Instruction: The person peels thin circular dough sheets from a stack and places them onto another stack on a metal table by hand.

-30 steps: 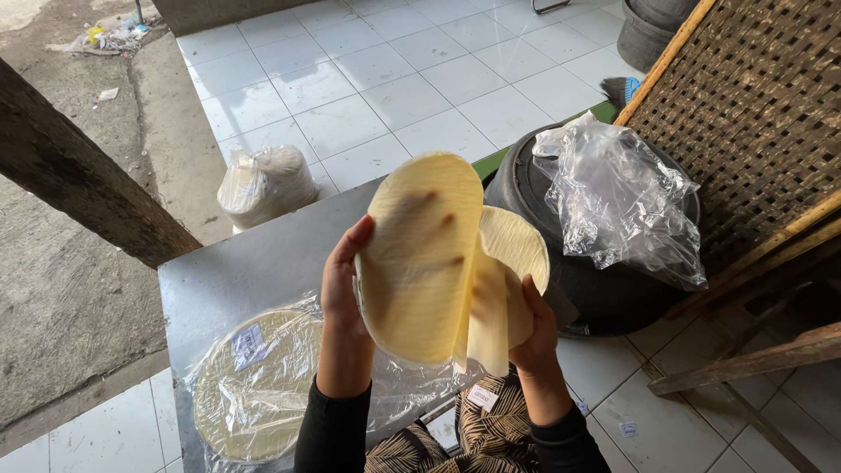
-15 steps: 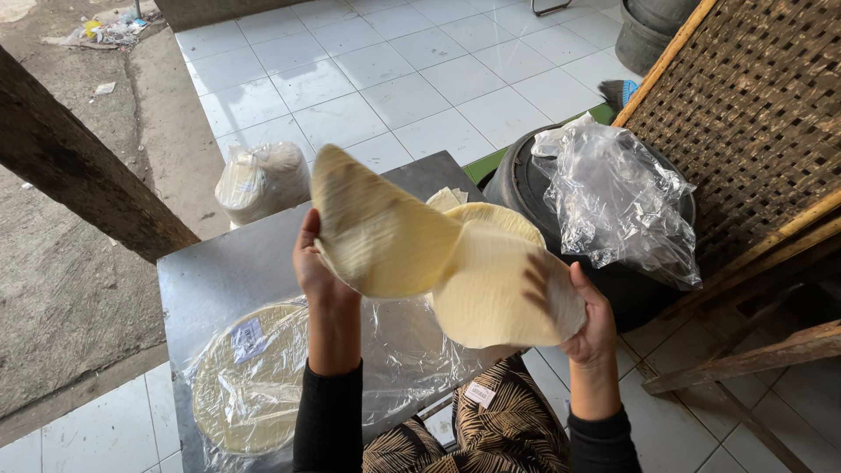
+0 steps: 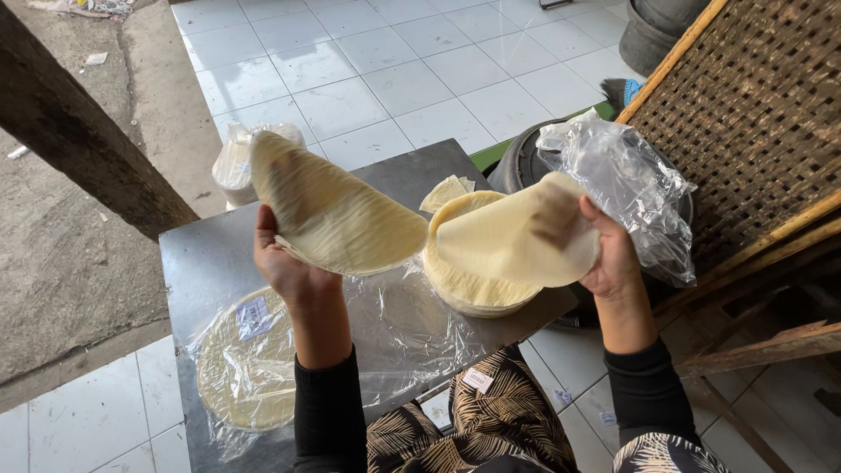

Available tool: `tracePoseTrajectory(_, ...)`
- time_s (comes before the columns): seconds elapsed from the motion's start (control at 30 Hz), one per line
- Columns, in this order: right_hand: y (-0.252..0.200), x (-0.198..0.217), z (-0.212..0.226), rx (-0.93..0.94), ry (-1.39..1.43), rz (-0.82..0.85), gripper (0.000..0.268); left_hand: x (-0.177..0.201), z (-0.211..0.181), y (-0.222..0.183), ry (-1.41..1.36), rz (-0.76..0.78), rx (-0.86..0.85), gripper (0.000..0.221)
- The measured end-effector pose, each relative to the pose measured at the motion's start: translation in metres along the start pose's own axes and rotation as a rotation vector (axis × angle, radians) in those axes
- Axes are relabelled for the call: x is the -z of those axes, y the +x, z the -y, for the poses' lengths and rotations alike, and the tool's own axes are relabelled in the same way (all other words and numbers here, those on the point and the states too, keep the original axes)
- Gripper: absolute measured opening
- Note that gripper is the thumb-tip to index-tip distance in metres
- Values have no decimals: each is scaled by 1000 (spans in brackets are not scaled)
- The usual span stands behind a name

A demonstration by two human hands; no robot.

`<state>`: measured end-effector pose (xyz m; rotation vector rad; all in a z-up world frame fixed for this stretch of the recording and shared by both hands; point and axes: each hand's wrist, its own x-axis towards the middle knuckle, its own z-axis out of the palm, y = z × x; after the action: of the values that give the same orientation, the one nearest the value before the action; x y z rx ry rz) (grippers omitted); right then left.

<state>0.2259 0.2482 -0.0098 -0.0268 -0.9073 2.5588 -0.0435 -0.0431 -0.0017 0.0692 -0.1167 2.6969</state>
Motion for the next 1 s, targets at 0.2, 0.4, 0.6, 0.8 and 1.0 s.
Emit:
tracePoseTrajectory(0.2, 52, -49, 37, 76, -524, -85, 44, -8, -34, -1, -125, 39, 32, 44)
tracePoseTrajectory(0.4, 93, -77, 95, 77, -1620, 71, 47, -2, -32, 0, -61, 112, 67, 38)
tracePoseTrajectory(0.6, 59, -19, -32, -74, -1863, 510, 50, -4, -18, -3, -37, 53, -5, 25)
tracePoseTrajectory(0.8, 20, 12, -71, -61, -2279, 676, 61, -5, -19, -1, -22, 33, -5, 28)
tracePoseTrajectory(1.0, 11, -7, -72, -55, -2263, 664, 61, -8, -17, -4, -55, 28, 97, 32)
